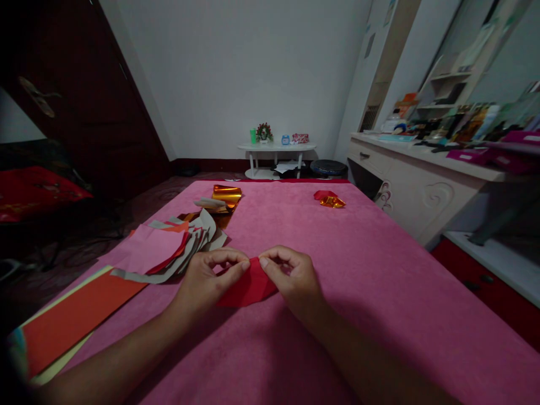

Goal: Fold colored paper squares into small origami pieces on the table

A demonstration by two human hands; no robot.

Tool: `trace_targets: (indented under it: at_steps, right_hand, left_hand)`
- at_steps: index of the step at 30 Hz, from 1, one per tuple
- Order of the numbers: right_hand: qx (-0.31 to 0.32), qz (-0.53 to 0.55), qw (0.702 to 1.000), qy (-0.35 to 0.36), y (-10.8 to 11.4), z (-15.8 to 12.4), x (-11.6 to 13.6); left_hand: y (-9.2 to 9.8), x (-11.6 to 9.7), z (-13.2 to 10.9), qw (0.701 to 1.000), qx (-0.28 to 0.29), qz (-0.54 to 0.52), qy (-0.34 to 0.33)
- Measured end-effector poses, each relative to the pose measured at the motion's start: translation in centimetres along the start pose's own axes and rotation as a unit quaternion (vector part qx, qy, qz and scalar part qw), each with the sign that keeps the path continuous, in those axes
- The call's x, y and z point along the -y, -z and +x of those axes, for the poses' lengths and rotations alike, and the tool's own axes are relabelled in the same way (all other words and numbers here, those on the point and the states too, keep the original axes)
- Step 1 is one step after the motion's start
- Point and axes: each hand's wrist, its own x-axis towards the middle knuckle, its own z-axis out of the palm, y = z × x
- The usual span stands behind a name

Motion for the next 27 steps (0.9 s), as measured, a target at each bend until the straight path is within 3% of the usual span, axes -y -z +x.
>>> trace_targets:
  at_steps: [13, 27]
  right_hand:
    - [-0.047, -0.019, 0.998, 0.023, -0.55, -0.03, 0.28]
    - [-0.049, -0.127, 0.987, 0.083, -0.50, -0.23, 0.20]
  left_hand:
    - [-0.31, -0.03, -0.21, 1.000, 0.011, -0.013, 0.016]
    - [-0.51, 0.24, -0.57, 1.000, 0.020, -0.011, -0.001]
